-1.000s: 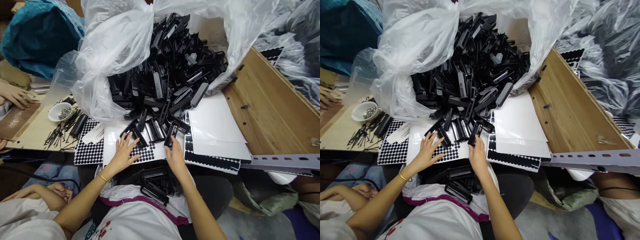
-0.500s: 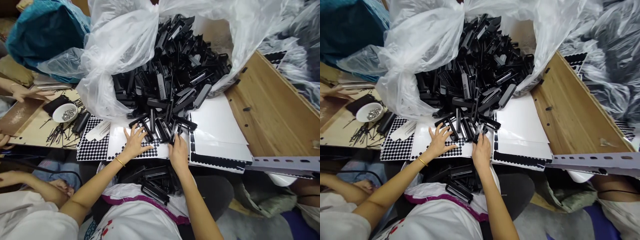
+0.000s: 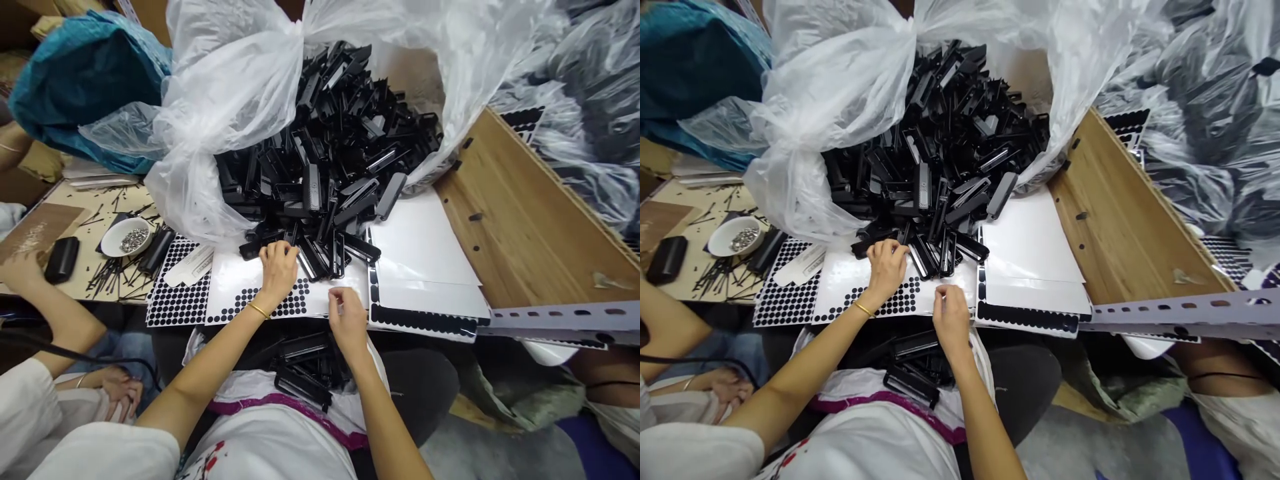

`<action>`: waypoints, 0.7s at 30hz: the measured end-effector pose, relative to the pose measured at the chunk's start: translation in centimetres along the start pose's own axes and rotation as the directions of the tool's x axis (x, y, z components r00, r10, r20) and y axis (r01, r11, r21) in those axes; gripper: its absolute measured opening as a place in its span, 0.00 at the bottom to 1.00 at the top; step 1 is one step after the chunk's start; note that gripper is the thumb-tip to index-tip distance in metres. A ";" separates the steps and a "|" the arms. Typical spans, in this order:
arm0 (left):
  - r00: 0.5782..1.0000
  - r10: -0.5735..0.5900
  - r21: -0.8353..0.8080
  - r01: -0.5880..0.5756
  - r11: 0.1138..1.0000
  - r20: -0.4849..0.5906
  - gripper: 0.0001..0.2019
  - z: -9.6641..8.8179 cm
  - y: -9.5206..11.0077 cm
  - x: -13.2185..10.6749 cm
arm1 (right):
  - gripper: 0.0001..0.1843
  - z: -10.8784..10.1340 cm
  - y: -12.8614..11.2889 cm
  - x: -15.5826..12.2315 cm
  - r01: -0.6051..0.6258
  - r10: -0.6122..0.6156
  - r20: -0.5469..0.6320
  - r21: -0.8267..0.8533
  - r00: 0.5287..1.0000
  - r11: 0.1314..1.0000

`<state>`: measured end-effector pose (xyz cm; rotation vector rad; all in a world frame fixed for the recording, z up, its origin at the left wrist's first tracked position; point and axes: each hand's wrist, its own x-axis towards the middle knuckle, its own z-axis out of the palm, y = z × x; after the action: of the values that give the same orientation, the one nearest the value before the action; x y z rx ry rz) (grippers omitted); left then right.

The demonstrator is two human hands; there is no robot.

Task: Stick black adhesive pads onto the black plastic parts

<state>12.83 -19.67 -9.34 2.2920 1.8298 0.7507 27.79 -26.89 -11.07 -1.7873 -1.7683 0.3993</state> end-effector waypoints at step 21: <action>0.869 -0.322 -0.833 0.468 0.294 0.375 0.16 -1.8 0.8 -2.8 | 0.08 1.1 -1.7 2.3 -0.250 0.193 0.217 0.276 0.957 0.928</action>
<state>12.30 -22.90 -8.29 1.0453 1.2569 1.0850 25.92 -24.50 -10.49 -1.7763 -1.5255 0.9068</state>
